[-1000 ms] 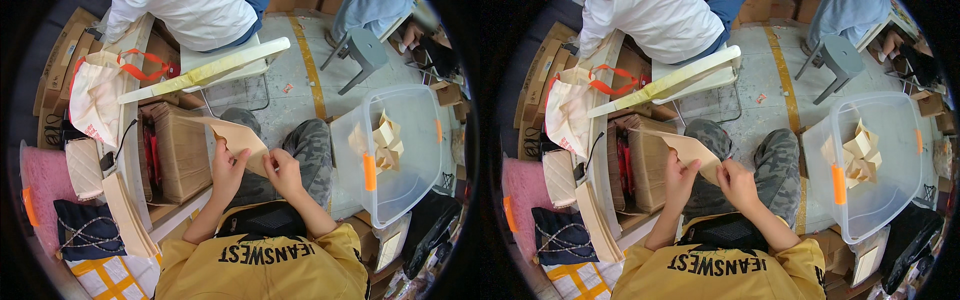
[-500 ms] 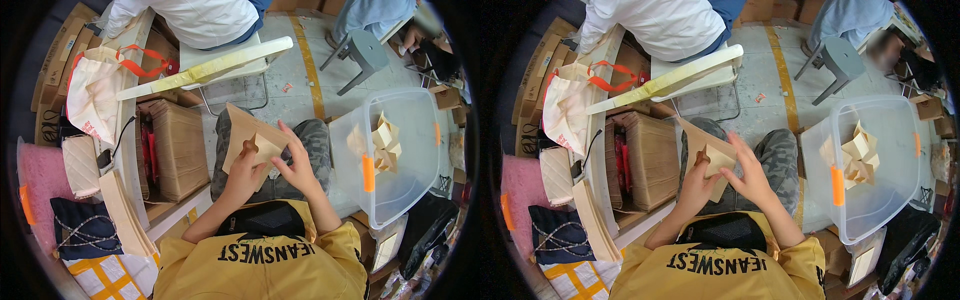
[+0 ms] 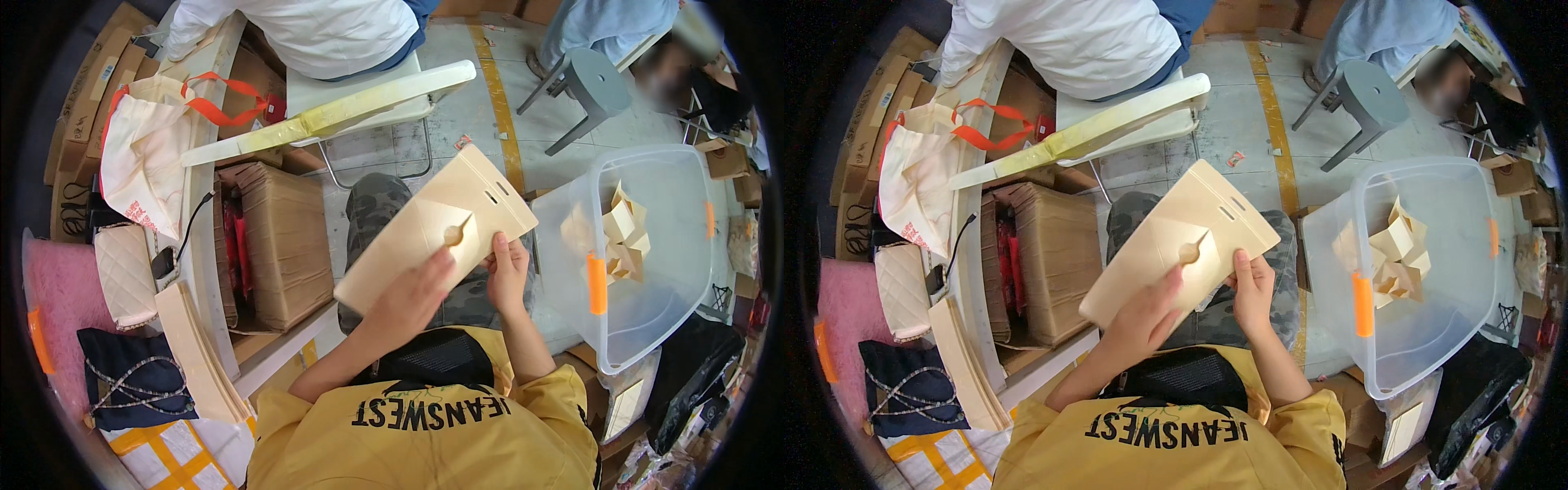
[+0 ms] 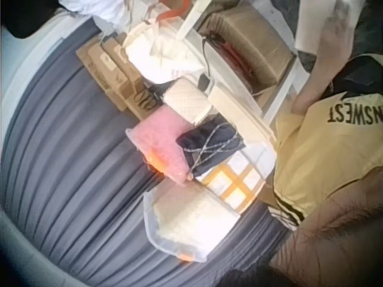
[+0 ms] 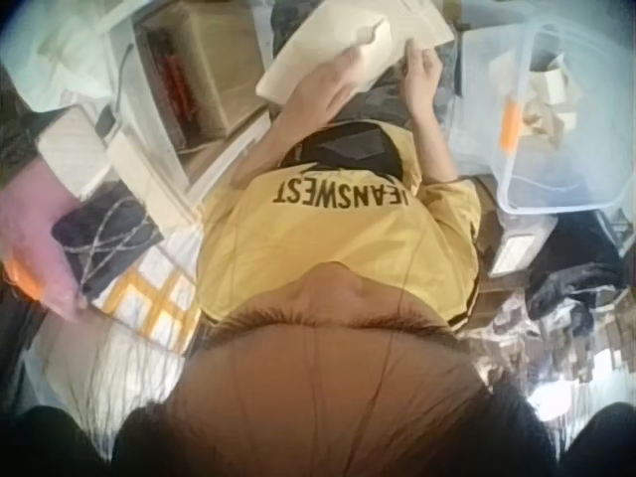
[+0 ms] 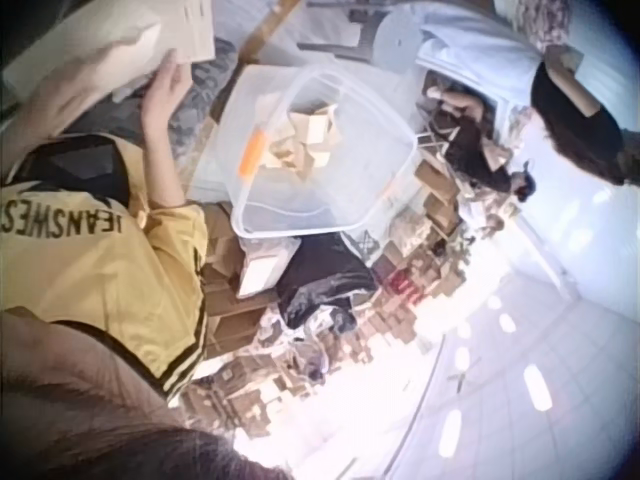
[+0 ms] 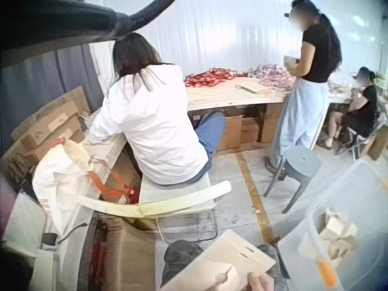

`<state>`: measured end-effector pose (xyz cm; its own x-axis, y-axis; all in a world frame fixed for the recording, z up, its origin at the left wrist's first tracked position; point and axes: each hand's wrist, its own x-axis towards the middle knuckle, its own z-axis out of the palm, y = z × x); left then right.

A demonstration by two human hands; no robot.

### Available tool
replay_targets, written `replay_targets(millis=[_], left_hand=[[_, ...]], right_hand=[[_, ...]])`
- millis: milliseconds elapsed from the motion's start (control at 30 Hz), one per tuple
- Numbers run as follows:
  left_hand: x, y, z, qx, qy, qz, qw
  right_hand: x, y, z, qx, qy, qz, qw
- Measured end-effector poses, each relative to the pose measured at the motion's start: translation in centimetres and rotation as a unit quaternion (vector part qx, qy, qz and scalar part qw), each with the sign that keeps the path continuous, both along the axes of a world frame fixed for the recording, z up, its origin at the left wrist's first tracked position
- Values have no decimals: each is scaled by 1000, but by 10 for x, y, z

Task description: The person folds flat cardboard pieces along pre-scored lines into small box-like shapes. They repeatedly pick up a piece, fold it, and place the finished item into a nearby clear plastic bin.

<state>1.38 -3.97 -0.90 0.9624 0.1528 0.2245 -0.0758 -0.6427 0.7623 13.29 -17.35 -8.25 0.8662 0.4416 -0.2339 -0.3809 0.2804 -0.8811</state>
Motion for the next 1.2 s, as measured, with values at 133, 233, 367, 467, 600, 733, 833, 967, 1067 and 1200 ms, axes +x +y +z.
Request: replay_targets(millis=[133,233,367,467,600,733,833,967,1067,1200], left_hand=[[-30,16,26,126,-163,-203,957],[-77,24,-15,151,-259,93,949],[-85,22,-80,-159,-143,233,949],[-80,16,-116,-475,-21,191,859],[-63,14,-149,-585,-148,266,751],[-36,27,-90,-613,-190,342,687],[-47,29,-96,-582,-156,366,709],[-54,30,-99,-536,-141,358,751],[-60,34,-107,-481,-105,381,783],[-62,40,-119,-449,-50,405,795]], right_hand=[[-2,-4,10,81,96,-84,989],[-1,-10,6,131,119,-129,976],[-6,0,12,161,156,-169,960],[-20,18,20,134,155,-165,965],[-45,32,-2,64,60,-113,990],[-49,23,-36,-16,-66,-9,998],[-50,26,-35,-19,-82,9,996],[-51,33,-36,-66,-124,66,988],[-53,36,-34,-116,-171,91,974],[-50,32,-41,-146,-140,202,958]])
